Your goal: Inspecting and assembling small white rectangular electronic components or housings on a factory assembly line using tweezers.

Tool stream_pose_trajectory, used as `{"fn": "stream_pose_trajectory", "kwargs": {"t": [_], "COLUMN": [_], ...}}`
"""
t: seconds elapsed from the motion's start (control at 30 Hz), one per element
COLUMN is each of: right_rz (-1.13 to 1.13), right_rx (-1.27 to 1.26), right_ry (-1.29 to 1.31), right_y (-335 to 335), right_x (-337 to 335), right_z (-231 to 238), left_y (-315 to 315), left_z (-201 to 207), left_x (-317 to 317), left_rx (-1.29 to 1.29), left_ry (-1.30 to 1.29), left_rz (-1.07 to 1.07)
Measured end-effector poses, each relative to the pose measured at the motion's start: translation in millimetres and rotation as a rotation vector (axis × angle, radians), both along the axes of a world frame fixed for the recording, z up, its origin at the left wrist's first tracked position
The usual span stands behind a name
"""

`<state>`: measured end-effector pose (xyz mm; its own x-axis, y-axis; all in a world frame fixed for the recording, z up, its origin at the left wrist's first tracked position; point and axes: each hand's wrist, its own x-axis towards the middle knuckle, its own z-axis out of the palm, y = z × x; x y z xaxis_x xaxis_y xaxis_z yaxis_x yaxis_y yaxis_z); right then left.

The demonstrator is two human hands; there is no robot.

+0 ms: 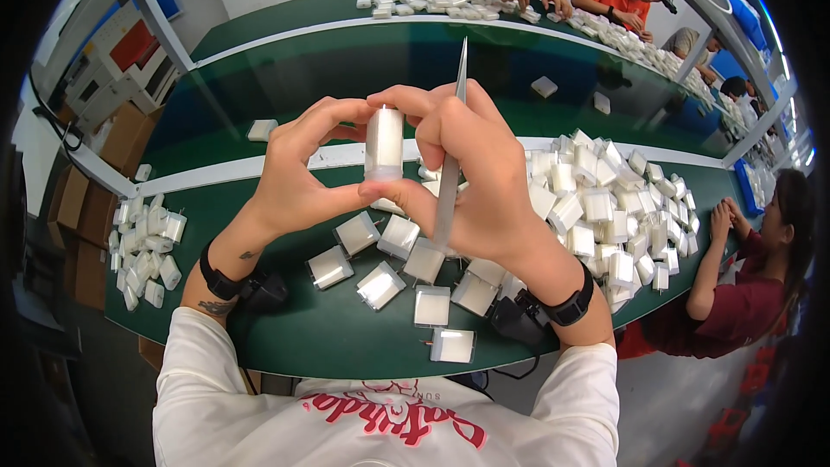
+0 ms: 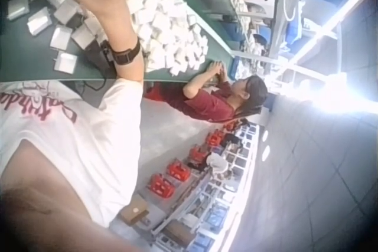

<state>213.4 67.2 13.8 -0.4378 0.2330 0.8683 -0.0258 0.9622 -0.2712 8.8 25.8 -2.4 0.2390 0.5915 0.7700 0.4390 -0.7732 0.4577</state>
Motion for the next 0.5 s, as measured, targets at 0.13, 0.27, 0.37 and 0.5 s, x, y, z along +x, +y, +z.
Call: {"fn": "stream_pose_trajectory", "kwargs": {"t": [0.13,0.27,0.37,0.5], "right_rz": [-0.082,-0.071,-0.016,0.033], "right_rx": [-0.141,-0.114,-0.095,-0.071], "right_ry": [-0.063,-0.086,0.004,0.035], "right_y": [1,5,5,3], "right_x": [-2,-5,-7,-5], "right_z": [-2,-5,-6,-4], "left_y": [6,10,0,-3], "left_z": [-2,-9,2,5], "left_x": [-6,-5,-2,2], "left_rx": [-0.129,-0.109,-0.013,0.161], "left_ry": [0.083,0.077,0.132,0.119], "left_rz": [0.021,0.072,0.15,0.175]}}
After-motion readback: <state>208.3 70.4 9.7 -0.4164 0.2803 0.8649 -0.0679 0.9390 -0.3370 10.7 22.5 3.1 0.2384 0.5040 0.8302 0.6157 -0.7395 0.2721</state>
